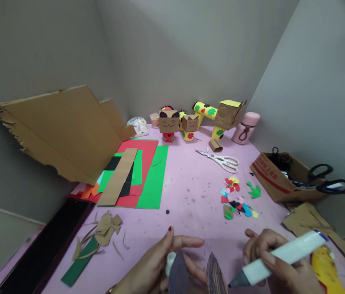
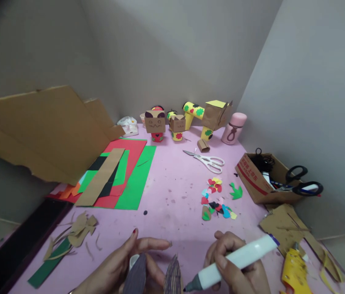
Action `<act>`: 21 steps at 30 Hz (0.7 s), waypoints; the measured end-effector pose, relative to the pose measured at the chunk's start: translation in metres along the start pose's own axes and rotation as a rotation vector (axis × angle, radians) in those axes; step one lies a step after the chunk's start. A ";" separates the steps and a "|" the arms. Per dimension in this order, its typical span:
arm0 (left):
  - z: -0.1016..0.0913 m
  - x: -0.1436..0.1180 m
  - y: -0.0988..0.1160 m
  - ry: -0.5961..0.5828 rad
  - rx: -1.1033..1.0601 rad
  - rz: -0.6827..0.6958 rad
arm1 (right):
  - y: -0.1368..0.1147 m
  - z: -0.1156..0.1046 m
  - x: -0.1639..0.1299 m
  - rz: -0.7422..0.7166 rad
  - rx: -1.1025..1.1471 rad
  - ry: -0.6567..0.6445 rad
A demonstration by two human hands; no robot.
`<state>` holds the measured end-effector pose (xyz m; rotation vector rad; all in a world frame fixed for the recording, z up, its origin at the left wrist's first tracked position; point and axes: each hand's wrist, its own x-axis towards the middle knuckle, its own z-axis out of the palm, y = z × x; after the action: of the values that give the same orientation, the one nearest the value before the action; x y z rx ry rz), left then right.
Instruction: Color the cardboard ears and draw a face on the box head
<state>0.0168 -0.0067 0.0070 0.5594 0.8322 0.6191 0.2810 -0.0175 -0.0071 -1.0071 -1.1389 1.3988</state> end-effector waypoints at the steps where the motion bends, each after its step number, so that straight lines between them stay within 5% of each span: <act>1: 0.000 0.000 0.000 -0.001 -0.002 0.004 | -0.001 0.001 0.000 0.000 -0.019 -0.003; 11: 0.002 -0.002 0.002 -0.015 -0.018 -0.001 | 0.001 0.003 0.001 0.029 -0.040 -0.032; 16: 0.001 -0.001 0.001 -0.019 -0.006 0.009 | 0.003 0.000 0.002 -0.033 -0.011 0.081; 21: 0.000 0.000 -0.001 -0.025 -0.028 0.022 | -0.007 0.017 0.001 -0.006 0.054 0.069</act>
<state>0.0175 -0.0074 0.0059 0.5502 0.7937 0.6421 0.2653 -0.0187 0.0030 -1.0054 -1.0471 1.3730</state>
